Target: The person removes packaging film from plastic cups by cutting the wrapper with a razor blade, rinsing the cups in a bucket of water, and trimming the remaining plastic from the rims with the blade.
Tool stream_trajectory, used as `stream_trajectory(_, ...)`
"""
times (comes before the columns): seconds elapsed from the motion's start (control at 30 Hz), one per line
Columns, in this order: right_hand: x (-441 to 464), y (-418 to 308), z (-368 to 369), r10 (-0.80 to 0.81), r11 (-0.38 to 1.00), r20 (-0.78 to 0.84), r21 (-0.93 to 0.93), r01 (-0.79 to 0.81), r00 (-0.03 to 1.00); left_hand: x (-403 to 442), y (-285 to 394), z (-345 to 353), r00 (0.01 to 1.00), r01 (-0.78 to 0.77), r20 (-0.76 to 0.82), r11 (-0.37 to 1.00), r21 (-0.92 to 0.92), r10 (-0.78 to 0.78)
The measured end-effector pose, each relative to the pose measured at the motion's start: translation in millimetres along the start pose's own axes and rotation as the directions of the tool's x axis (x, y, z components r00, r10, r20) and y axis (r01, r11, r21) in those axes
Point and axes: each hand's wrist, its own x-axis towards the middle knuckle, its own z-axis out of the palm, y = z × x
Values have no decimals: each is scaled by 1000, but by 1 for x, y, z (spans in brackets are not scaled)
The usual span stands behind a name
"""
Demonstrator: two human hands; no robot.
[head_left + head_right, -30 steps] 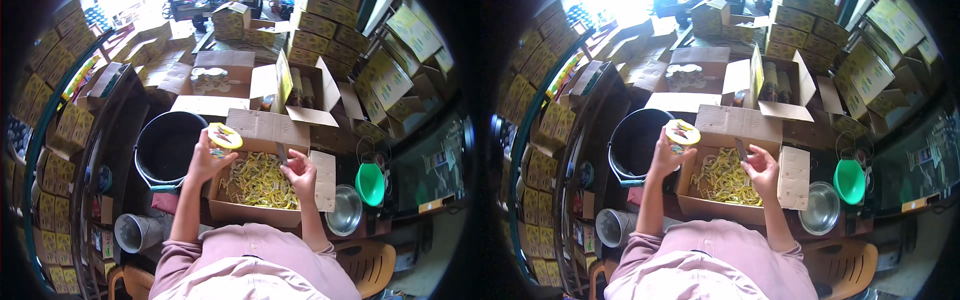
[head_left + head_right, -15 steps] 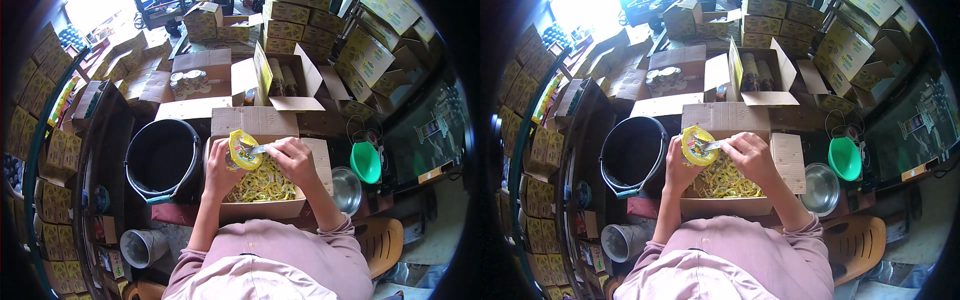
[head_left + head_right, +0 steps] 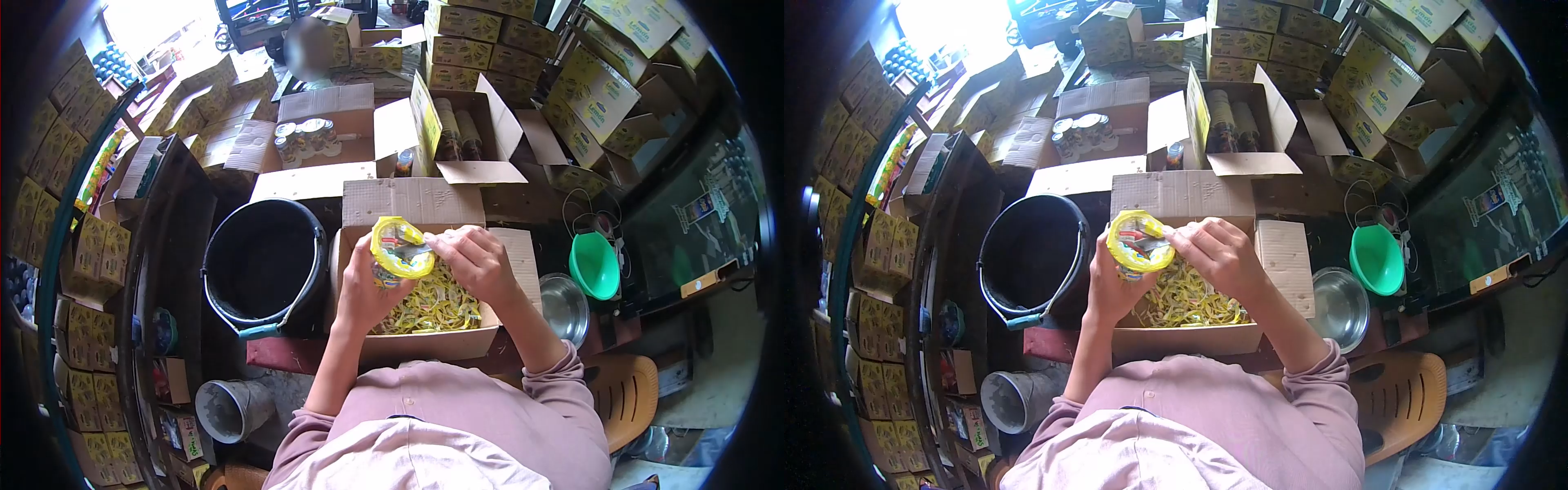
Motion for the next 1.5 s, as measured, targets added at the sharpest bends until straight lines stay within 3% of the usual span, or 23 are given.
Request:
stream_trajectory(0.27, -3, 2, 0, -7, 999, 7, 48, 7, 1000, 5, 10, -1, 990, -46, 128, 997, -58, 54)
stream_trajectory(0.37, -4, 4, 1, -16, 998, -21, 68, 17, 1000, 7, 4, -2, 975, -21, 212, 985, -171, 58)
stream_trajectory(0.47, -4, 7, 2, -23, 997, -47, 76, 26, 999, 11, -2, -3, 945, 123, 328, 930, -346, -3)
stream_trajectory(0.67, -6, 15, 4, -36, 995, -83, 91, 44, 996, 16, -11, 0, 886, 234, 463, 856, -461, 6)
stream_trajectory(0.8, -10, 20, 9, -7, 993, -107, 117, 20, 994, 15, -34, 6, 757, 526, 650, 661, -535, -76)
stream_trajectory(0.9, -16, 26, 13, -19, 988, -104, 151, 35, 994, 17, -49, 12, 642, 703, 766, 425, -570, -34)
stream_trajectory(1.0, -18, 29, 13, -33, 989, -80, 142, 44, 996, 18, -82, 15, 515, 776, 857, 421, -470, 8)
stream_trajectory(1.1, -17, 30, 11, -29, 993, -56, 110, 35, 998, 33, -31, 2, 661, 645, 743, 584, -493, -104)
stream_trajectory(1.23, -13, 31, 7, 5, 1000, -22, 8, -5, 1000, 37, -21, 15, 891, 322, 453, 706, -631, -1)
stream_trajectory(1.33, -11, 32, 8, 22, 999, -3, -32, -22, 1000, 33, -18, 17, 936, 196, 347, 900, -389, -53)
stream_trajectory(1.5, -16, 33, 8, 12, 1000, 37, -20, -12, 999, 11, -27, 25, 961, 225, 241, 891, -394, -136)
